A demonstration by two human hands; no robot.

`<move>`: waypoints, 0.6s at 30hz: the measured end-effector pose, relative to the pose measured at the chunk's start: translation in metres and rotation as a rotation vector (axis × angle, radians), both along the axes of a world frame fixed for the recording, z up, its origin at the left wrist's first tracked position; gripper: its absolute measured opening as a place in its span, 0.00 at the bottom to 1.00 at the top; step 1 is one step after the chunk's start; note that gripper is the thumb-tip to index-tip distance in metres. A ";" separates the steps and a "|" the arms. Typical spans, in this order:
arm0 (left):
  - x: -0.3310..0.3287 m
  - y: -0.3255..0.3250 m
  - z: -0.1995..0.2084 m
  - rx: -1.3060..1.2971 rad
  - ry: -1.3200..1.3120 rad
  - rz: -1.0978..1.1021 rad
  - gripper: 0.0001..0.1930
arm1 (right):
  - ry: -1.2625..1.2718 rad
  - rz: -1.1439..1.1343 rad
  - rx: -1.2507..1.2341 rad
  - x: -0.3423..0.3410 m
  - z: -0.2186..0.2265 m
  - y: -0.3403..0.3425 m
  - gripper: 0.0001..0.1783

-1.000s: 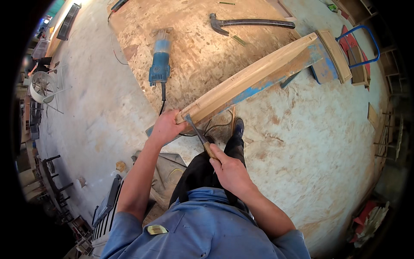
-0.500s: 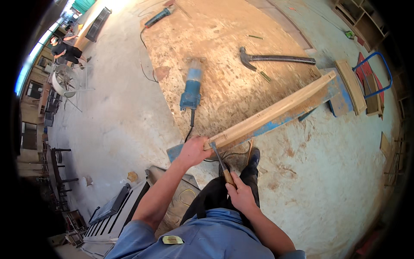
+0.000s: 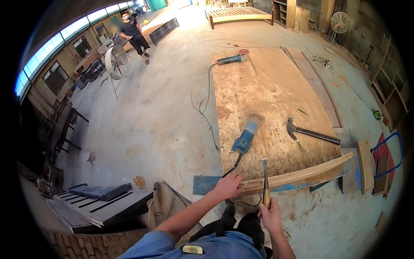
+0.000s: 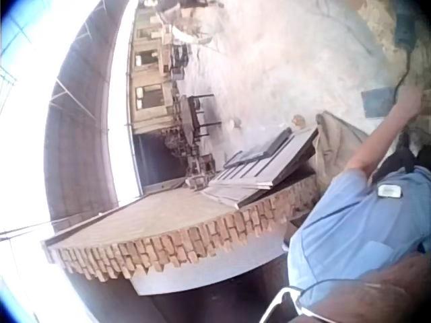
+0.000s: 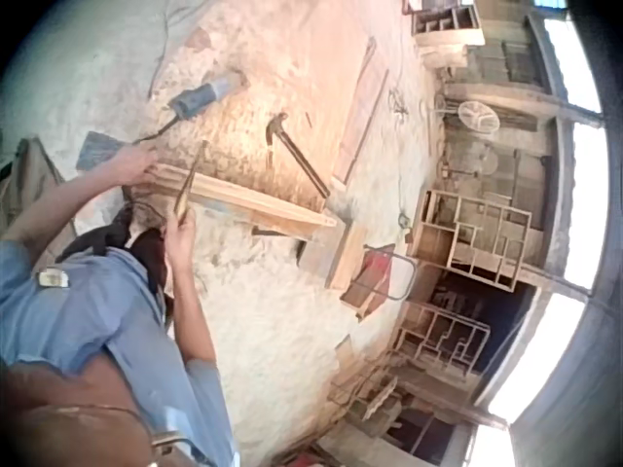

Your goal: The person assembles a wooden frame by hammering nails into a wooden plank and using a chisel to carve a groove. The person then picks up a wooden panel and places it on the workbench.

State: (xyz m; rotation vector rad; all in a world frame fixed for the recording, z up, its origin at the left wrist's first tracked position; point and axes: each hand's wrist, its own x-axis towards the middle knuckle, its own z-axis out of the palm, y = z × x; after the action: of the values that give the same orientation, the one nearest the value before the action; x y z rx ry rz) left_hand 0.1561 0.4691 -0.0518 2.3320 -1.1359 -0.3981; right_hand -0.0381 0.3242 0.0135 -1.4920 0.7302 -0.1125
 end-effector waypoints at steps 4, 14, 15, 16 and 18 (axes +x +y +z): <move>-0.006 0.019 0.014 -0.025 0.021 0.097 0.32 | 0.050 0.095 -0.126 0.022 -0.013 -0.011 0.10; 0.002 0.069 -0.025 -0.185 0.454 0.604 0.37 | 0.120 0.114 -0.334 0.059 -0.042 -0.034 0.16; 0.004 0.074 -0.032 -0.277 0.470 0.690 0.37 | 0.160 0.113 -0.344 0.062 -0.043 -0.038 0.17; 0.007 0.078 -0.035 -0.375 0.483 0.775 0.38 | 0.145 0.137 -0.359 0.067 -0.041 -0.044 0.17; 0.011 0.078 -0.030 -0.545 0.603 0.833 0.39 | 0.125 0.181 -0.383 0.077 -0.036 -0.055 0.17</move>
State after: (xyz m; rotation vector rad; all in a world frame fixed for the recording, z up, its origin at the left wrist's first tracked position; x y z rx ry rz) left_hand 0.1675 0.5474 -0.0823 1.7878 0.0546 -0.3662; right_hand 0.0387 0.2693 -0.0226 -1.9379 0.6942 -0.0212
